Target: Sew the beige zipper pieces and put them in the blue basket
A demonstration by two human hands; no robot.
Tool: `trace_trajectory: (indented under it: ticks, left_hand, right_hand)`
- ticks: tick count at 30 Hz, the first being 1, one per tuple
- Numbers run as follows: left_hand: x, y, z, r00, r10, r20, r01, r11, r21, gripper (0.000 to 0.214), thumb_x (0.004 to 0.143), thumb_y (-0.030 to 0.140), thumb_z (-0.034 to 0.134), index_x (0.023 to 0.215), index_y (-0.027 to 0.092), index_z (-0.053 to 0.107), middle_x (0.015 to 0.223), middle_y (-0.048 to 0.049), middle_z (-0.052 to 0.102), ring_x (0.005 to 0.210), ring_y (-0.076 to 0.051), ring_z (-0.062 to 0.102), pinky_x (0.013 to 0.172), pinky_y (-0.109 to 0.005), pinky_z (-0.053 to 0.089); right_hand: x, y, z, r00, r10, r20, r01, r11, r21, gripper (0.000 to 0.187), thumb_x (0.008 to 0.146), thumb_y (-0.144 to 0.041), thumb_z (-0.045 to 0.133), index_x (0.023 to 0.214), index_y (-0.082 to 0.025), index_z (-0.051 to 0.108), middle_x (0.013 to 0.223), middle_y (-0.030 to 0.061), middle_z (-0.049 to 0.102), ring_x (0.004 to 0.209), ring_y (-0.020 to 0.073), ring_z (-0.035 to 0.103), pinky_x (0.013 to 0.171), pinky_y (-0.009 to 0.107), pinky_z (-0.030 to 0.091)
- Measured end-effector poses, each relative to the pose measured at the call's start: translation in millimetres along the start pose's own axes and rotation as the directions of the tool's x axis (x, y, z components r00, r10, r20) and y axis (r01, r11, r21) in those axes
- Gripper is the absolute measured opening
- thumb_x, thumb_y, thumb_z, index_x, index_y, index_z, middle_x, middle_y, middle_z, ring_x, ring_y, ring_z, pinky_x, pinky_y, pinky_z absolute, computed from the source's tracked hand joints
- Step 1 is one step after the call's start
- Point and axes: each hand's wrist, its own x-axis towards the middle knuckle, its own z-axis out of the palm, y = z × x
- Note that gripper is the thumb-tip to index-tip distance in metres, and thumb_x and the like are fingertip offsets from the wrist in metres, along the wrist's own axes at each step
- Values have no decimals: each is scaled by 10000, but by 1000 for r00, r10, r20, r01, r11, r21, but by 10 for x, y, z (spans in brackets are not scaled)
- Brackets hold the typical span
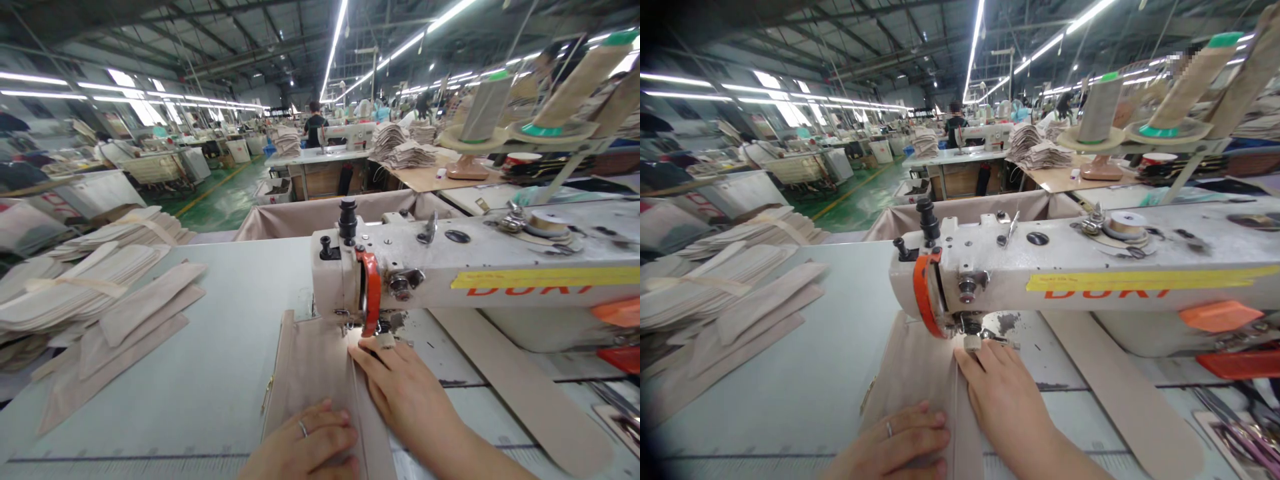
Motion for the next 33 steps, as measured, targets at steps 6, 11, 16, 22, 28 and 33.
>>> trace_trajectory:
  ticks: [6, 11, 16, 22, 28, 33]
  left_hand:
    - [49, -31, -17, 999, -39, -31, 41, 998, 52, 156, 956, 182, 532, 1041, 195, 662, 1068, -49, 739, 1145, -166, 635, 1138, -317, 385]
    - [161, -53, -130, 993, -91, 72, 90, 996, 21, 240, 952, 164, 462, 1109, 167, 643, 1141, -81, 707, 1149, -193, 628, 1139, -340, 386]
    - [259, -96, -226, 972, -170, 161, 168, 985, 23, 313, 929, 90, 445, 1186, 136, 618, 1221, -85, 669, 1220, -189, 570, 1173, -349, 334]
    - [304, -242, -171, 979, -176, 106, 172, 984, 46, 306, 938, 67, 411, 1135, 134, 637, 1193, -94, 681, 1204, -184, 578, 1144, -354, 375]
    - [392, -400, -148, 971, -216, 103, 211, 976, 53, 300, 925, 56, 445, 1117, 168, 647, 1212, -70, 668, 1186, -181, 588, 1115, -335, 411]
    - [482, -515, -159, 947, -299, 116, 296, 954, 42, 293, 939, 77, 454, 1137, 180, 644, 1184, -57, 671, 1170, -191, 589, 1068, -333, 448]
  right_hand:
    - [-17, 15, 36, 1000, -4, 8, 4, 999, -44, 411, 918, -102, 438, 1293, -205, 569, 1129, 113, 618, 1060, 276, 557, 902, 460, 460]
    - [-25, 31, 47, 1000, -9, 17, 10, 1000, -27, 407, 929, -111, 447, 1308, -214, 551, 1166, 103, 610, 1043, 269, 552, 899, 457, 462]
    - [-25, 35, 37, 1000, 0, 29, 0, 1000, 11, 408, 937, -118, 459, 1326, -217, 529, 1207, 99, 587, 1049, 264, 537, 905, 455, 468]
    - [-23, 28, 30, 1000, -11, 15, 10, 999, 37, 402, 938, -113, 457, 1323, -202, 526, 1197, 108, 582, 1080, 276, 526, 912, 470, 470]
    - [0, 18, 0, 1000, -13, 14, 13, 998, 64, 394, 938, -120, 467, 1319, -202, 524, 1204, 108, 580, 1069, 279, 528, 899, 460, 475]
    - [4, 20, -2, 1000, -14, 22, 12, 997, 79, 431, 927, -91, 452, 1342, -194, 509, 1219, 103, 572, 1092, 274, 511, 930, 459, 456]
